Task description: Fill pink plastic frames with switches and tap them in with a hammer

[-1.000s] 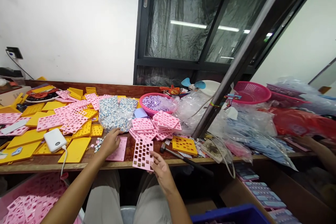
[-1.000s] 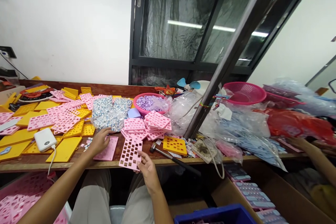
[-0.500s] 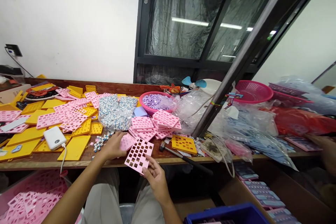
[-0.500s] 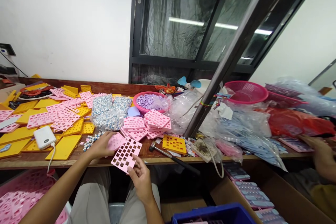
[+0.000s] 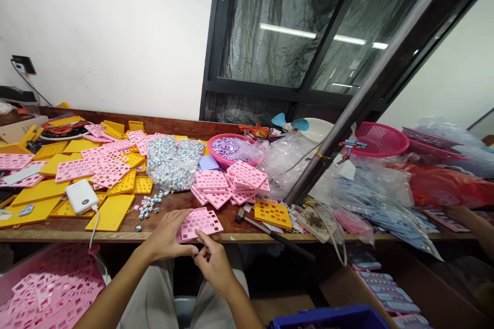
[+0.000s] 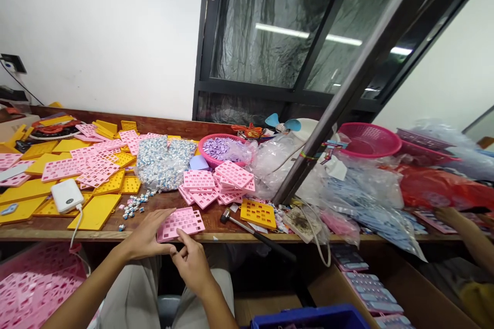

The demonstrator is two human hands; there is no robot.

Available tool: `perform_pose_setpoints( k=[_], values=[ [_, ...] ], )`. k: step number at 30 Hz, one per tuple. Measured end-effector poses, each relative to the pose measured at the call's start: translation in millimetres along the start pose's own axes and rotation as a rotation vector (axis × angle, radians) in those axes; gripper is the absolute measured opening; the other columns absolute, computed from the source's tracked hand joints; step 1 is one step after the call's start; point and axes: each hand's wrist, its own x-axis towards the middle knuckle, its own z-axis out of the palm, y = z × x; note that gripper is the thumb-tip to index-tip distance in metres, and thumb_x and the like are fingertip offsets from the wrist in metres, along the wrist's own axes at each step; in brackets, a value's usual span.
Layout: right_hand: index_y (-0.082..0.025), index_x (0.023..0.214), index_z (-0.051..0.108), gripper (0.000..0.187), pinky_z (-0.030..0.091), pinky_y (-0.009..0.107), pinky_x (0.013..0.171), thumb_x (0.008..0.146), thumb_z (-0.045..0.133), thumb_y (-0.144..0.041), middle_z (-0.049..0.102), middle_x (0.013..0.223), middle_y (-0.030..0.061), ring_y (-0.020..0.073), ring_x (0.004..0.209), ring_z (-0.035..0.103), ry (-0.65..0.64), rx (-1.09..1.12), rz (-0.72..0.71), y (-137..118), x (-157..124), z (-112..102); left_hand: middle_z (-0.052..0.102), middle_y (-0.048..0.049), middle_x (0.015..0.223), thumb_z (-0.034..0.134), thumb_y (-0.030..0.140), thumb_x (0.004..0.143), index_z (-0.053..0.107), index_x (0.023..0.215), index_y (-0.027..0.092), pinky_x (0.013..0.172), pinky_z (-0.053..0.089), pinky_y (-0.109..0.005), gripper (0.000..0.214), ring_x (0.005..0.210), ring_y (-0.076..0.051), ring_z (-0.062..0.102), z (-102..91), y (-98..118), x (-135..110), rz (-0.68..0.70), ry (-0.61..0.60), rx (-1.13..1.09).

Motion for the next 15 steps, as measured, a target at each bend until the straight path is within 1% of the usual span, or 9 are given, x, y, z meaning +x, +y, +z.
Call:
perform_pose_setpoints(
  k=[2, 3, 5, 6, 7, 9, 11, 13, 15],
  values=[
    [-0.020, 0.142, 0.056, 0.055, 0.054, 0.027, 0.064, 0.091, 0.065, -0.039, 0.072, 0.110, 0.0083, 0.0127, 0.066, 0.061, -0.103, 0.024, -0.016, -8.6, 5.5, -6.5, 0.052, -0.0143, 0.149, 0.075, 0.064, 0.076, 0.040, 0.154, 0.025, 0.113, 0.037, -0.052, 0.094, 0.134, -0.037, 0.049, 3.9, -2.8, 1.0, -0.008, 0.013, 0.016],
    [-0.020, 0.141, 0.057, 0.053, 0.055, 0.027, 0.064, 0.092, 0.064, -0.038, 0.072, 0.110, 0.0083, 0.0128, 0.066, 0.061, -0.145, 0.046, -0.005, -12.9, 8.9, -12.9, 0.054, -0.0139, 0.147, 0.075, 0.060, 0.077, 0.042, 0.152, 0.025, 0.112, 0.039, -0.052, 0.089, 0.131, -0.036, 0.051, 4.5, -5.4, 1.6, -0.013, 0.012, 0.017],
    [-0.019, 0.133, 0.063, 0.045, 0.055, 0.028, 0.061, 0.093, 0.061, -0.039, 0.073, 0.102, 0.0074, 0.0141, 0.065, 0.062, -0.193, 0.055, 0.028, -21.0, 17.6, -30.2, 0.055, -0.0132, 0.146, 0.076, 0.056, 0.077, 0.044, 0.151, 0.026, 0.111, 0.040, -0.051, 0.086, 0.130, -0.036, 0.052, 3.7, -11.6, 1.3, -0.027, -0.007, 0.002],
    [-0.018, 0.128, 0.066, 0.041, 0.056, 0.029, 0.062, 0.094, 0.060, -0.040, 0.074, 0.096, 0.0069, 0.0155, 0.067, 0.063, -0.196, 0.019, 0.027, -24.6, 23.0, -40.1, 0.054, -0.0133, 0.148, 0.078, 0.057, 0.074, 0.043, 0.152, 0.026, 0.112, 0.039, -0.051, 0.091, 0.132, -0.036, 0.050, 2.7, -14.4, 0.5, -0.028, -0.029, -0.011],
    [-0.018, 0.124, 0.069, 0.037, 0.057, 0.031, 0.067, 0.094, 0.060, -0.040, 0.074, 0.093, 0.0068, 0.0177, 0.071, 0.065, -0.188, -0.054, -0.001, -28.0, 29.1, -49.9, 0.050, -0.0135, 0.151, 0.080, 0.059, 0.070, 0.041, 0.153, 0.026, 0.114, 0.037, -0.052, 0.098, 0.135, -0.037, 0.048, 1.7, -16.5, -0.6, -0.022, -0.057, -0.025],
    [-0.020, 0.121, 0.071, 0.035, 0.055, 0.039, 0.088, 0.091, 0.067, -0.038, 0.073, 0.106, 0.0094, 0.0240, 0.095, 0.067, -0.161, -0.270, -0.126, -33.6, 42.7, -66.6, 0.042, -0.0140, 0.157, 0.083, 0.065, 0.063, 0.035, 0.157, 0.026, 0.118, 0.030, -0.055, 0.112, 0.141, -0.039, 0.041, 0.9, -17.8, -3.0, -0.005, -0.110, -0.052],
    [-0.022, 0.124, 0.070, 0.043, 0.046, 0.045, 0.106, 0.084, 0.076, -0.036, 0.067, 0.126, 0.0118, 0.0297, 0.119, 0.059, -0.205, -0.453, -0.249, -37.9, 56.8, -77.5, 0.040, -0.0144, 0.159, 0.082, 0.065, 0.065, 0.033, 0.157, 0.025, 0.120, 0.027, -0.056, 0.111, 0.143, -0.039, 0.038, 2.6, -15.8, -4.6, -0.010, -0.114, -0.075],
    [-0.024, 0.129, 0.067, 0.054, 0.039, 0.047, 0.113, 0.078, 0.082, -0.037, 0.061, 0.136, 0.0121, 0.0322, 0.130, 0.052, -0.318, -0.551, -0.315, -40.8, 70.0, -82.9, 0.043, -0.0144, 0.156, 0.079, 0.057, 0.073, 0.037, 0.155, 0.025, 0.120, 0.028, -0.055, 0.098, 0.142, -0.038, 0.039, 5.5, -12.6, -4.9, -0.031, -0.073, -0.100],
    [-0.024, 0.138, 0.061, 0.070, 0.037, 0.046, 0.115, 0.074, 0.085, -0.041, 0.058, 0.142, 0.0122, 0.0329, 0.134, 0.049, -0.445, -0.587, -0.337, -42.1, 81.4, -85.3, 0.046, -0.0135, 0.153, 0.079, 0.045, 0.074, 0.039, 0.153, 0.025, 0.119, 0.029, -0.054, 0.091, 0.140, -0.036, 0.040, 6.8, -10.6, -4.8, -0.033, -0.045, -0.142]
  ],
)
